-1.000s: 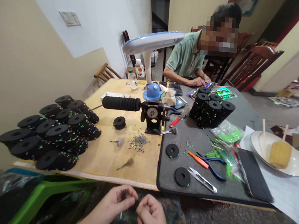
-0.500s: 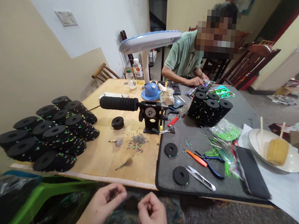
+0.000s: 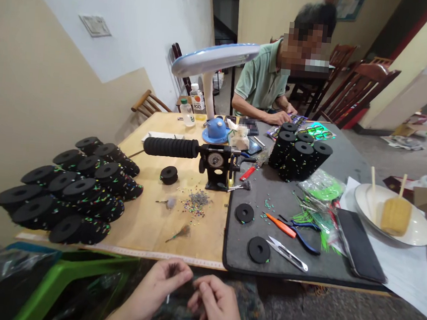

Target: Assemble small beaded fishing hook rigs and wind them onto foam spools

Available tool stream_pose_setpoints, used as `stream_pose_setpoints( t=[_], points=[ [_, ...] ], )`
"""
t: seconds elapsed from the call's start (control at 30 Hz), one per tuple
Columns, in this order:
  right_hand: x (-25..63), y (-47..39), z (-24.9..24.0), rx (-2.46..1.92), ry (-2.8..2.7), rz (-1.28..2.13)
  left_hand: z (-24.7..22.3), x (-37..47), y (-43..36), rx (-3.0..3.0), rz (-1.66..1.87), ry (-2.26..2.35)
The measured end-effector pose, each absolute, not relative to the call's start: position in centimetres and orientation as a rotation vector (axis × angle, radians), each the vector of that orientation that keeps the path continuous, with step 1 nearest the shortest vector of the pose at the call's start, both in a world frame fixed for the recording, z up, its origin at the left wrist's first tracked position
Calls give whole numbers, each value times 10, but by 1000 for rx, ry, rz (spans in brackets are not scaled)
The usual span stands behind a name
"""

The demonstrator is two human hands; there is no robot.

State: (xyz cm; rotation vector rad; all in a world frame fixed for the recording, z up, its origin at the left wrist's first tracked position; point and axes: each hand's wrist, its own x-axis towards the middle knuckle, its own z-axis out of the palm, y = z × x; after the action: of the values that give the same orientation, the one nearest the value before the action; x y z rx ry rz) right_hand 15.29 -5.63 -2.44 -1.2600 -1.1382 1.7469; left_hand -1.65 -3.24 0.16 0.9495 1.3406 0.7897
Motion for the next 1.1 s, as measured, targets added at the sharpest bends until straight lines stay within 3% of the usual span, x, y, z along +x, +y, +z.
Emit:
stream_pose_setpoints(
  t=[0.2,0.43,0.83,1.1],
  points=[
    [165,-37,-10,-1231,-1215,1667,15,-16,-29,1101,780,1361],
    [156,-16,17,-1026,-1133,1887,27,-11,-25,1257,806,1302],
    [136,-19,-12,-982,-1114,2054,21,-26,-30,1498,789,1374],
    [125,-20,-28,-1221,-1430,1690,0,-44,-31,1596,780,1452]
  ],
)
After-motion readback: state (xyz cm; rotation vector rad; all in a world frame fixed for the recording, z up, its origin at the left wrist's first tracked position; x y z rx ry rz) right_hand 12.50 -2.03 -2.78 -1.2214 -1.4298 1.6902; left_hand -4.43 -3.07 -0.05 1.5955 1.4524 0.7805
